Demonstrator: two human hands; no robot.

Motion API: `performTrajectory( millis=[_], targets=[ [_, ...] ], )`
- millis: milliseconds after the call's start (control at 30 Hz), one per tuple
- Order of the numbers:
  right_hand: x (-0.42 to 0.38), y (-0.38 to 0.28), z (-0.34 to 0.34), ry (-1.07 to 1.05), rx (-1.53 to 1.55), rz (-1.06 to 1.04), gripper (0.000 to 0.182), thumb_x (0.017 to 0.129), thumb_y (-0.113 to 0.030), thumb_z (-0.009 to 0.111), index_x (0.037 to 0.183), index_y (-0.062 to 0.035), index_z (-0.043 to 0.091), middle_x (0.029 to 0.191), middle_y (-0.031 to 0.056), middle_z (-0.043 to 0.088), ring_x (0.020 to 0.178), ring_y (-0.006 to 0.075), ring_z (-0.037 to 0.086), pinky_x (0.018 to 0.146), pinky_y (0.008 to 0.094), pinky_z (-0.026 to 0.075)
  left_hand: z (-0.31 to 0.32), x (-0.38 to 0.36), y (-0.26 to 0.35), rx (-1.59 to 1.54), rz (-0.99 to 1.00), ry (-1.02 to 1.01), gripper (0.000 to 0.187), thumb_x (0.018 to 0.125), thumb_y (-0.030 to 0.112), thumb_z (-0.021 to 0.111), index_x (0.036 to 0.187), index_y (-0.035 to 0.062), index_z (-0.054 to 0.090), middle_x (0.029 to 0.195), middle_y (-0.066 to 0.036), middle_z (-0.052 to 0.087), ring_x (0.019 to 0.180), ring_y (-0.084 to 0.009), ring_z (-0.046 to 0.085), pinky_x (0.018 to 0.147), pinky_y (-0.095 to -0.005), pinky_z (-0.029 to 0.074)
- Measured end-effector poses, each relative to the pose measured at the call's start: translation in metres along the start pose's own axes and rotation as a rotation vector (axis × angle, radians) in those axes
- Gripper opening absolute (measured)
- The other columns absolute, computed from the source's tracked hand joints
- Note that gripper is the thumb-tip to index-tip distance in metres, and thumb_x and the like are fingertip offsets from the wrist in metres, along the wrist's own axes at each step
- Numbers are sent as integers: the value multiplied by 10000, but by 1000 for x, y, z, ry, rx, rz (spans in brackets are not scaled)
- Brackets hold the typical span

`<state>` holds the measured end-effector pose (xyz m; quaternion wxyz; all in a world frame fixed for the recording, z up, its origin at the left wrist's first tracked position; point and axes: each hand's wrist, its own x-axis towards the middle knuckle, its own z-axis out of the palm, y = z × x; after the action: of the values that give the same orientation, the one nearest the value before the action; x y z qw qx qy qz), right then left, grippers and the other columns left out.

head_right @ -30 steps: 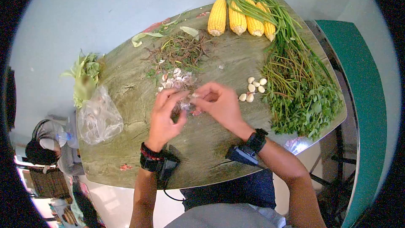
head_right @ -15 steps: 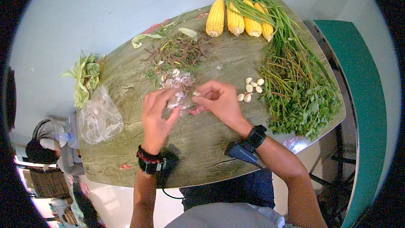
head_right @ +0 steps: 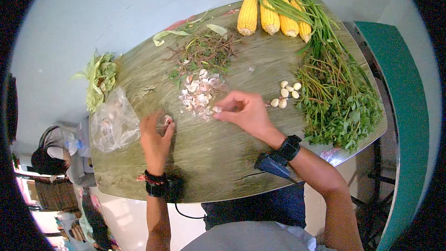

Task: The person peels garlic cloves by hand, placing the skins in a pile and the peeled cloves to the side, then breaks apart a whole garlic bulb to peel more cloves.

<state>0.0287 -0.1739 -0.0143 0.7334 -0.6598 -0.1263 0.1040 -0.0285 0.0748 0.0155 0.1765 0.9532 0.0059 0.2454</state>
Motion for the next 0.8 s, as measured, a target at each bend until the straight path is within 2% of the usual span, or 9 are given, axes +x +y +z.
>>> performTrajectory(
  millis=[33,133,233,267,367,467,567,667,800],
  targets=[
    [1,0,2,4,-42,-29,176,755,11,753,904,5,659,839,48,668,767,91,637,685,225,525,-2,2,10,28,25,45,331,760,41,699,1078,33,609,1008,-142,609,922,-310,586,796,-395,473],
    [0,-4,12,18,-149,-86,174,730,-49,787,865,-34,680,778,18,663,707,66,609,632,221,498,-8,3,41,-252,174,-51,384,752,37,714,1118,32,598,1005,-138,615,890,-291,602,778,-374,487],
    [2,-11,19,21,-198,-106,152,733,-44,770,849,-37,670,782,31,663,715,74,618,632,234,502,4,12,66,-592,37,-265,365,770,20,716,1119,26,611,985,-119,626,859,-203,612,741,-305,492],
    [4,-12,19,21,-194,-110,142,737,-43,763,842,-36,667,786,34,665,715,76,620,629,238,503,20,9,63,-713,17,-245,364,762,-14,715,1109,28,614,931,-122,641,804,-217,636,706,-300,510],
    [8,-12,12,23,-238,-125,119,747,-40,745,830,-32,660,790,40,669,715,78,624,628,244,506,36,12,61,-897,2,-189,291,764,-47,704,1042,11,642,925,-114,649,812,-205,644,709,-293,516],
    [10,-10,4,-8,-251,-111,105,753,-6,741,817,-20,659,799,24,661,727,54,607,617,216,495,39,14,66,-919,-59,-213,244,738,-59,716,968,1,662,929,-109,656,813,-197,650,707,-282,520],
    [11,-5,-2,-44,-258,-114,106,744,1,755,798,-16,665,777,17,657,715,44,601,594,201,485,52,16,53,-875,96,-247,241,713,-36,743,938,11,672,909,-101,659,793,-196,652,690,-278,522],
    [12,-4,-2,-52,-276,-163,118,727,-12,774,781,-14,669,750,21,654,692,46,602,574,201,480,52,20,51,-794,239,-185,222,687,-14,762,889,17,674,886,-94,658,785,-205,650,675,-281,521],
    [10,-5,0,-45,-284,-174,137,711,-22,789,757,-8,660,745,31,651,674,48,599,565,200,475,50,20,53,-748,278,-167,206,677,-1,768,849,21,657,870,-85,643,780,-216,636,663,-294,514]
  ],
)
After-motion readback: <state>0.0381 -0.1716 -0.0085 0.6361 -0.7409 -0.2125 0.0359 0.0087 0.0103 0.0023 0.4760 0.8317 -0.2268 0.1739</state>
